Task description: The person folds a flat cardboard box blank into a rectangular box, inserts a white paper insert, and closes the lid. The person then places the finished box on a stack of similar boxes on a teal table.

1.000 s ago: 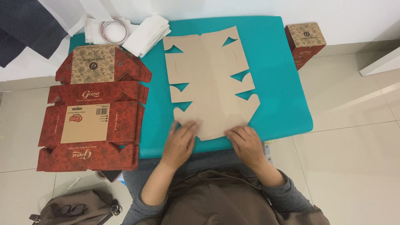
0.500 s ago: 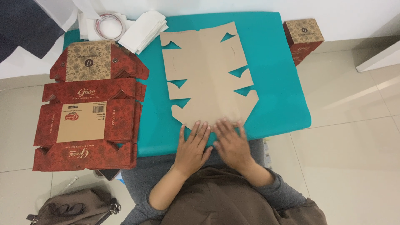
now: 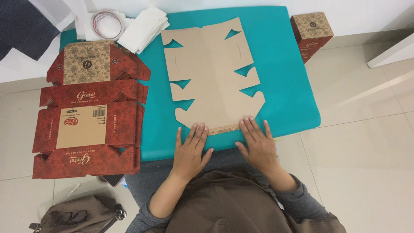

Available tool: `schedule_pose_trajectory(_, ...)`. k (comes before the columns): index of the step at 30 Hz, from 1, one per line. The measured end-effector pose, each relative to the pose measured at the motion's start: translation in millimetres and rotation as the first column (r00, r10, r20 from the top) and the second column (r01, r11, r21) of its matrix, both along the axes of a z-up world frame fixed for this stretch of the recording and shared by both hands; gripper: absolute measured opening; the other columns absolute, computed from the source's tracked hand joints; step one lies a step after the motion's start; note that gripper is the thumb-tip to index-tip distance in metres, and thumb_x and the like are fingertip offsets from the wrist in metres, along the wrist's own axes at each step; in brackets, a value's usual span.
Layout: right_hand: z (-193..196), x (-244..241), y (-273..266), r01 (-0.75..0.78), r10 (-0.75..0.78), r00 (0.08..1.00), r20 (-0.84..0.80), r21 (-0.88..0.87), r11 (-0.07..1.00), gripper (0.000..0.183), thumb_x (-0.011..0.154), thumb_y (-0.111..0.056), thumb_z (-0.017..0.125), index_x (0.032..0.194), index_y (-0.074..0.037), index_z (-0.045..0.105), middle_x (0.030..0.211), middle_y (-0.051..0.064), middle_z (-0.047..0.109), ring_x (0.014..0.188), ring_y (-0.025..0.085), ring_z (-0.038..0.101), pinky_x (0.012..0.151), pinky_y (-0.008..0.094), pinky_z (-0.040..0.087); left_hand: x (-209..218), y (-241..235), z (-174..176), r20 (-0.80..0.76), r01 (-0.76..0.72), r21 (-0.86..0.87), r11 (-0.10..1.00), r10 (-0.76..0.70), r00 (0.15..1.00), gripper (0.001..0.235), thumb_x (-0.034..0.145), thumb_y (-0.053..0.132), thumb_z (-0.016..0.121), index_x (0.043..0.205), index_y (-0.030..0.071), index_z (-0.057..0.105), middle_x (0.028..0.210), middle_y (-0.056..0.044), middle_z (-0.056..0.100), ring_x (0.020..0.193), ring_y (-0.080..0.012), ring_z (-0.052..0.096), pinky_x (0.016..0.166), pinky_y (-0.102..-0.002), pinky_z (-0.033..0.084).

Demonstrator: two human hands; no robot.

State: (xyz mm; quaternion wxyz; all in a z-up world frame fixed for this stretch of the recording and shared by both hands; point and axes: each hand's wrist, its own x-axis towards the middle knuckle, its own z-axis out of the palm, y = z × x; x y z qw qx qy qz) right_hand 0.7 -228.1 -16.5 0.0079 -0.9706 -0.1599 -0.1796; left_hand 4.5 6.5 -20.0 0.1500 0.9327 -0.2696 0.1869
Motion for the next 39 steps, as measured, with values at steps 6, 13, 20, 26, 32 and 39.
schedule_pose_trajectory(6,2,8,34,-0.123,0.133,0.989,-0.065,0.142,0.982,0.042,0.095,-0.034,0.038,0.130,-0.014,0.049,0.132,0.007,0.052,0.132,0.023,0.035,0.111,0.052,0.005,6,-2,8,-0.048,-0.002,-0.055,0.999,0.000,0.999,0.046,0.087,0.037,0.055,0.126,0.012,0.054,0.124,-0.009,0.056,0.120,-0.0269,0.047,0.106,-0.060,0.016)
schedule_pose_trajectory(13,-24,25,31,-0.207,0.230,0.973,-0.036,0.319,0.925,0.025,0.089,-0.009,0.051,0.108,-0.019,0.064,0.093,-0.001,0.057,0.100,0.017,0.056,0.099,0.041,0.037,28,-6,-7,-0.056,0.024,-0.062,0.998,-0.027,0.998,0.011,0.084,0.019,0.062,0.095,0.017,0.063,0.087,0.000,0.063,0.096,-0.0193,0.060,0.101,-0.053,0.029)
schedule_pose_trajectory(20,11,20,-42,-0.261,0.262,0.964,0.046,0.349,0.900,0.023,0.075,0.003,0.058,0.073,-0.018,0.067,0.091,0.002,0.059,0.111,0.025,0.051,0.104,0.051,0.032,18,-11,38,-0.115,0.316,-0.241,0.918,-0.351,0.929,0.016,0.084,0.019,0.063,0.099,0.013,0.064,0.083,-0.007,0.063,0.089,-0.0243,0.063,0.096,-0.048,0.039)
schedule_pose_trajectory(26,-12,42,-134,0.133,-0.147,0.989,-0.008,0.464,0.876,0.024,0.080,0.006,0.060,0.078,-0.017,0.068,0.096,0.003,0.054,0.103,0.026,0.055,0.094,0.042,0.045,26,9,54,-0.246,0.187,-0.108,0.976,-0.209,0.947,0.031,0.089,0.027,0.054,0.116,0.013,0.057,0.107,-0.012,0.060,0.112,-0.0296,0.053,0.103,-0.054,0.028)
schedule_pose_trajectory(32,4,85,-135,0.196,-0.136,0.980,-0.142,0.740,0.644,0.030,0.092,-0.002,0.042,0.095,-0.017,0.068,0.101,0.003,0.065,0.097,0.023,0.061,0.081,0.036,0.046,16,10,37,-0.235,0.226,0.043,0.973,-0.210,0.949,0.052,0.084,0.043,0.060,0.128,0.016,0.051,0.132,-0.012,0.049,0.128,-0.0320,0.038,0.105,-0.057,0.020)
schedule_pose_trajectory(39,57,95,-79,0.080,0.253,0.957,-0.143,0.967,0.240,0.067,0.089,-0.022,0.046,0.148,-0.011,0.016,0.132,0.031,0.043,0.119,0.049,0.043,0.094,0.061,0.038,29,15,44,-0.354,0.100,0.109,0.989,-0.055,0.933,0.046,0.085,0.025,0.060,0.130,0.023,0.049,0.132,-0.009,0.049,0.128,-0.0279,0.039,0.109,-0.054,0.016)
